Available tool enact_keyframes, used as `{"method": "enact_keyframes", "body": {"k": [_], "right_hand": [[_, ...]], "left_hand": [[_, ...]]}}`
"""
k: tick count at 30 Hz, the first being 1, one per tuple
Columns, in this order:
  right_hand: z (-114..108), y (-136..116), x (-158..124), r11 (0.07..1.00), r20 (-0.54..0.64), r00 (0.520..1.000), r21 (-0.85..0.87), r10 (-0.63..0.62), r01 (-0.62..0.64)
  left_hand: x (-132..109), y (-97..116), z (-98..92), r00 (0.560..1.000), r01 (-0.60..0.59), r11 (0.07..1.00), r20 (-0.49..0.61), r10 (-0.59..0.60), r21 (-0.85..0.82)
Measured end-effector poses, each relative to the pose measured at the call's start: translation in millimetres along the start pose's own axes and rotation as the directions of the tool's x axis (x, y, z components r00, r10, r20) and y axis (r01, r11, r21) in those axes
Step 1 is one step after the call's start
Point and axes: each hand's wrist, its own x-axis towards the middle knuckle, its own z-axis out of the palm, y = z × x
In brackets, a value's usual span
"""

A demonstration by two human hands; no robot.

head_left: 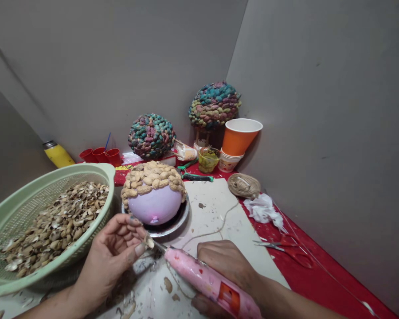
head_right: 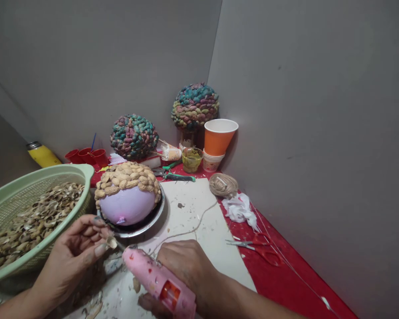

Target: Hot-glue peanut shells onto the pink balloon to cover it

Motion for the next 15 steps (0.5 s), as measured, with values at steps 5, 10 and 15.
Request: {"method": "enact_keyframes", "body": {"k": [5, 10, 15], "right_hand": [[1.5, 1.2, -1.8, 1.000, 0.013, 1.000, -0.014, -0.019, 0.020], [2.4, 3.4, -8.1, 1.000, 0.065, 0.998, -0.020, -0.008, 0.009], [0.7, 1.0, -6.8, 0.999, 0.120, 0.993, -0.048, -0.007, 0.013]], "left_hand": [[-0.4, 0.3, 0.2, 1.000, -0.011, 1.000, -0.013, 0.011, 0.014], [0.5, 0.9, 2.1, 0.999, -0.017, 1.000, -0.049, 0.017, 0.006], [1.9, 1.5, 2.9, 0.998, -0.007, 1.000, -0.060, 0.008, 0.011]]}}
